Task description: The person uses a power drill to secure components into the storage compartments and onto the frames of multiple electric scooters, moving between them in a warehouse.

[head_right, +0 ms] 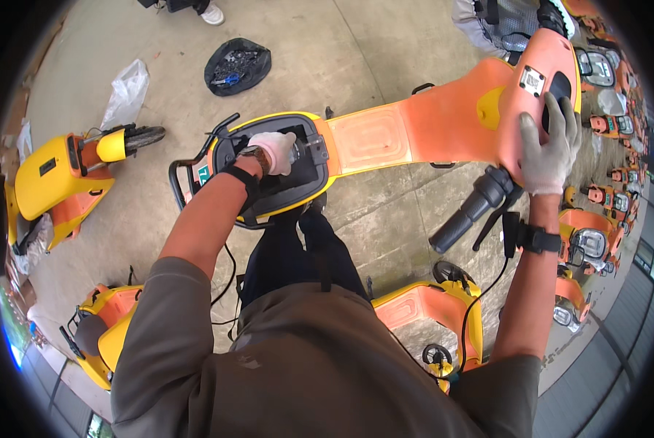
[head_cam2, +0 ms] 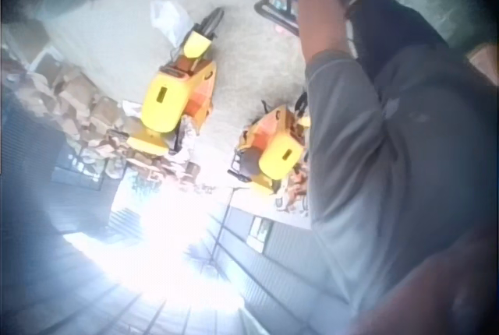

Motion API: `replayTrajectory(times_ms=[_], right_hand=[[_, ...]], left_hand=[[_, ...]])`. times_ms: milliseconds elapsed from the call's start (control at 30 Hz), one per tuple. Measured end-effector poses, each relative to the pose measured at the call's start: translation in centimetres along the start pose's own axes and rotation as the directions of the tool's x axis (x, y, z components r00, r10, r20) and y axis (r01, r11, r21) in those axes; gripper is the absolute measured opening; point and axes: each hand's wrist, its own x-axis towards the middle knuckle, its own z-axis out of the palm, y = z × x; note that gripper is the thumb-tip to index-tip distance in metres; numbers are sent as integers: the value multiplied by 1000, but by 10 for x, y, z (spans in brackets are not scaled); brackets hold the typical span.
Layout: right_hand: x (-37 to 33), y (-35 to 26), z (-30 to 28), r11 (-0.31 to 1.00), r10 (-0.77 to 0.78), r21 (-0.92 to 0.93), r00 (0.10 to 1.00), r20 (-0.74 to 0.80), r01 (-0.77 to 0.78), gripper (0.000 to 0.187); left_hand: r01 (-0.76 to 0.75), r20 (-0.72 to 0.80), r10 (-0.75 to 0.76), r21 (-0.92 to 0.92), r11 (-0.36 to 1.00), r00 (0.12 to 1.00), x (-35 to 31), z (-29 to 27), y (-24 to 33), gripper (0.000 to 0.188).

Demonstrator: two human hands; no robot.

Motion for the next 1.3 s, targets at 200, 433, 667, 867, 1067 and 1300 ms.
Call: replayTrajectory(times_ms=[200,433,667,867,1067,1300], right_hand=[[5,-6,-8,995,12,103,998,67,-19,49],[3,-7,-12,998,33,55,997,72,-37,48],[-3,3,-8,1000,-14,10,999,34,13,50],[0,-4,-9,998,64,-31,997,42,-63,55],[0,-32,-29,983,83,137,962,260,-122,53],[-88,-243,-55,736,-462,664,620,635,-132,81]], left_hand=[[14,114,-10,-37,999,993,31,-9,-9,55],[81,-12,-100,-492,867,995,11,-6,-48,60],[311,172,-310,-818,484,935,-37,-26,-55,36],[-129,-149,-74,-965,229,986,-28,30,-79,26],[-286,-292,-22,-947,146,956,-73,31,-68,33],[-63,-109,118,-939,-338,987,-121,32,-31,34]])
